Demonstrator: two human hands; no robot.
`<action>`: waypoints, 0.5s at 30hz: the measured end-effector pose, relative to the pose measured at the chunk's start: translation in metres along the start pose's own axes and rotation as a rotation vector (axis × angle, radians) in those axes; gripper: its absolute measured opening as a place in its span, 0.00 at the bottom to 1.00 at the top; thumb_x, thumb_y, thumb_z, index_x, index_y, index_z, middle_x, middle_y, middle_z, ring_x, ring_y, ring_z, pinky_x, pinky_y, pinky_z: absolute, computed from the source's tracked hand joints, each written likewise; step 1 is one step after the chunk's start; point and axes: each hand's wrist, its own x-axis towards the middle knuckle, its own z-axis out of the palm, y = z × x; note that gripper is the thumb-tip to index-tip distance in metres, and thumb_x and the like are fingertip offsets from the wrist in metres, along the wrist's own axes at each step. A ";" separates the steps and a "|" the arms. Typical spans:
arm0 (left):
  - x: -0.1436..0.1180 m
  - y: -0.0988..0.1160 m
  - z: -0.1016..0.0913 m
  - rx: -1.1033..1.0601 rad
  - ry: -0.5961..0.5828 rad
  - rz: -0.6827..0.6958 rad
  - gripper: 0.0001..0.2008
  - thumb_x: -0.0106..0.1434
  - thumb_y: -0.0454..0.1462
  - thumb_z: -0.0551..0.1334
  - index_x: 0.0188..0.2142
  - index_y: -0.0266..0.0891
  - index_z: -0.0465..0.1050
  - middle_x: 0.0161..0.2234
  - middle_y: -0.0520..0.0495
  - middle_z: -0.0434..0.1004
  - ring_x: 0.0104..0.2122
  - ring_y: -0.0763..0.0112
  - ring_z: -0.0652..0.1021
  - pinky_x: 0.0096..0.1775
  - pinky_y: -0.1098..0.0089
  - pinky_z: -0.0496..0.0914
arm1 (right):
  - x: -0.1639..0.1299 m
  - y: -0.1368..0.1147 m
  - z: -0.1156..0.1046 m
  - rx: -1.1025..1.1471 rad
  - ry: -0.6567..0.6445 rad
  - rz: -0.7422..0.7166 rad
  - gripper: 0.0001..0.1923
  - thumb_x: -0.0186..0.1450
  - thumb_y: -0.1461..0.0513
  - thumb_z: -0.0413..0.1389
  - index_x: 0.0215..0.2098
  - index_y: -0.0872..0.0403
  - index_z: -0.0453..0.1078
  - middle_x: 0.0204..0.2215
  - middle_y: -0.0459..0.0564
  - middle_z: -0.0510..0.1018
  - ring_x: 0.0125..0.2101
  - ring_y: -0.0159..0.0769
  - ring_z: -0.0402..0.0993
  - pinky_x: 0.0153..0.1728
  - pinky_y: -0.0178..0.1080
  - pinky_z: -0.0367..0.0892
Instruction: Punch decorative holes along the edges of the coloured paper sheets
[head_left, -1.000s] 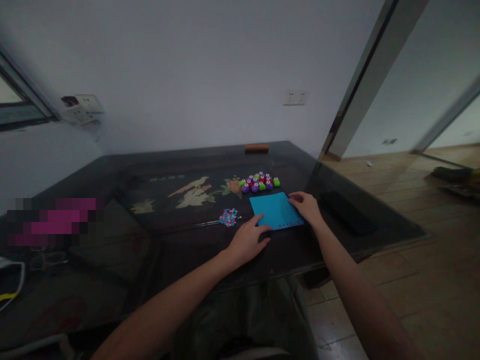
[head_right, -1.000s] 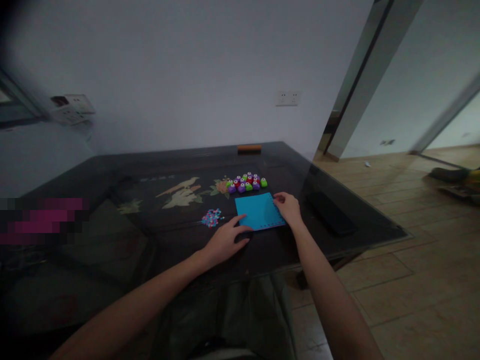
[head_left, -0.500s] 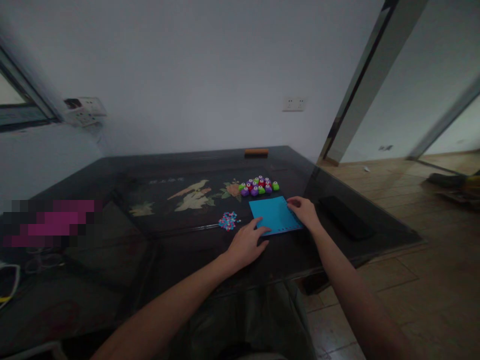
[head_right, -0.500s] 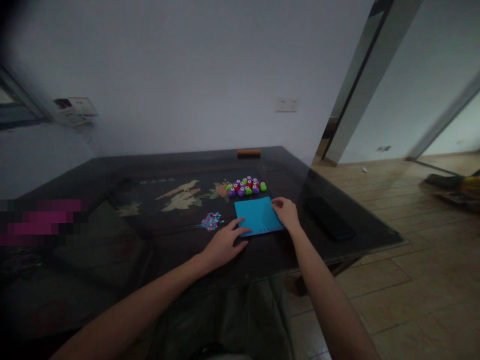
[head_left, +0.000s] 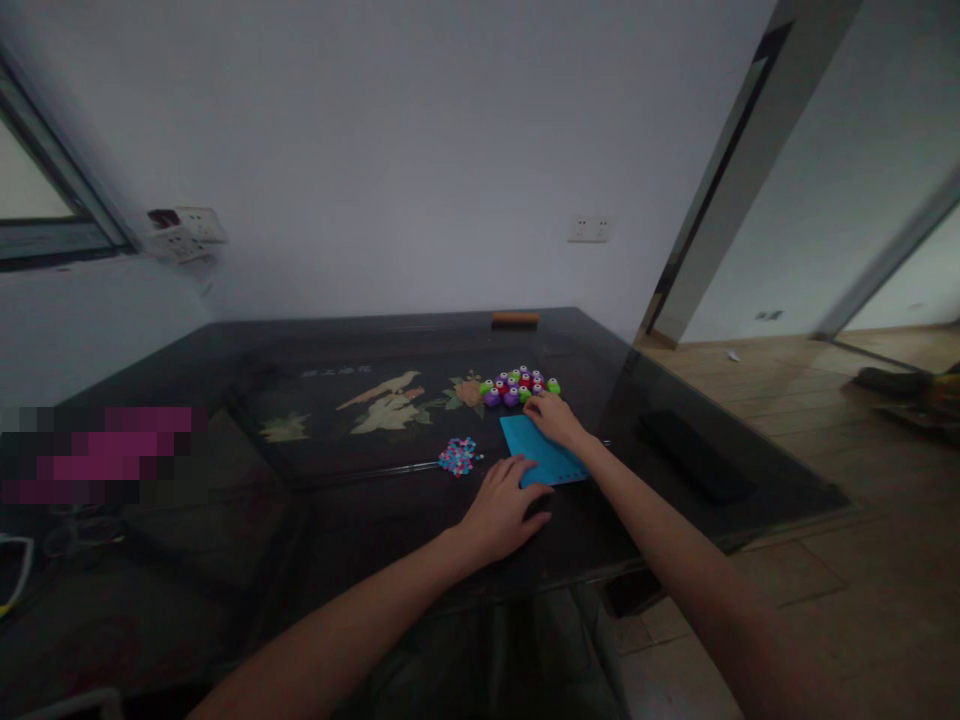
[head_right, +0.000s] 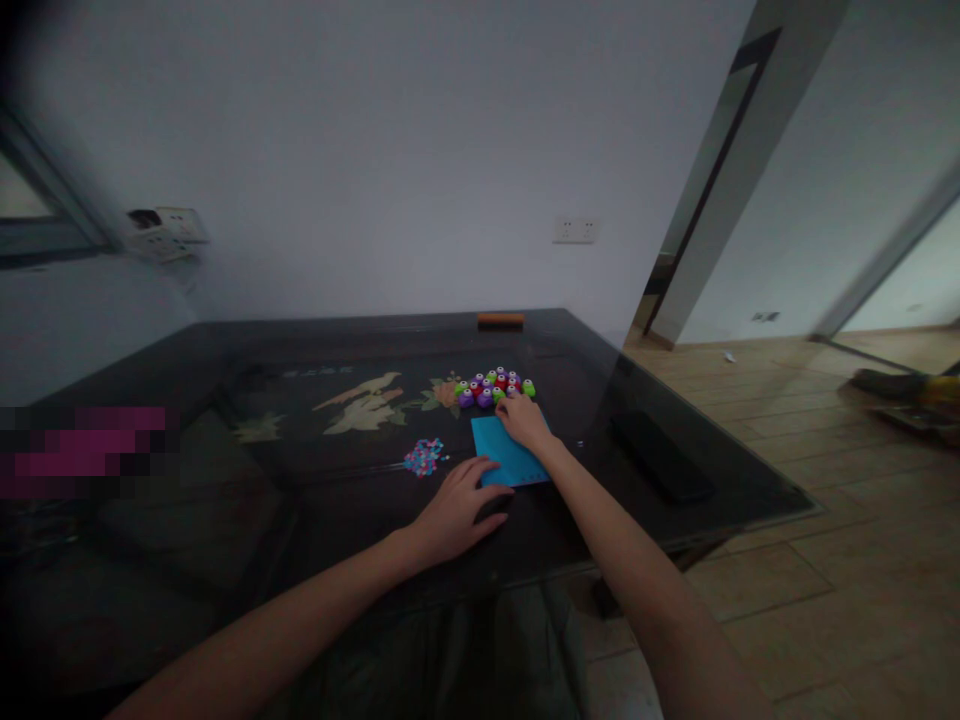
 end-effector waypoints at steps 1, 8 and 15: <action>0.000 0.000 0.000 0.009 -0.005 -0.003 0.17 0.61 0.43 0.59 0.50 0.46 0.69 0.58 0.42 0.61 0.59 0.56 0.59 0.58 0.52 0.55 | 0.000 -0.001 0.001 -0.014 0.005 0.013 0.11 0.65 0.63 0.48 0.38 0.56 0.72 0.41 0.57 0.73 0.44 0.40 0.67 0.47 0.40 0.59; 0.001 -0.001 0.000 0.032 -0.015 -0.010 0.17 0.61 0.42 0.59 0.50 0.46 0.68 0.58 0.42 0.61 0.60 0.55 0.58 0.59 0.49 0.52 | -0.002 0.000 0.007 -0.026 0.021 0.020 0.08 0.64 0.64 0.50 0.38 0.55 0.70 0.41 0.56 0.71 0.45 0.40 0.65 0.48 0.42 0.58; 0.000 0.000 -0.001 0.030 -0.008 -0.013 0.18 0.61 0.42 0.59 0.51 0.46 0.68 0.57 0.42 0.62 0.59 0.55 0.59 0.59 0.50 0.53 | -0.001 0.005 0.014 0.001 0.048 -0.015 0.06 0.62 0.64 0.52 0.37 0.54 0.69 0.40 0.55 0.70 0.45 0.41 0.64 0.47 0.43 0.57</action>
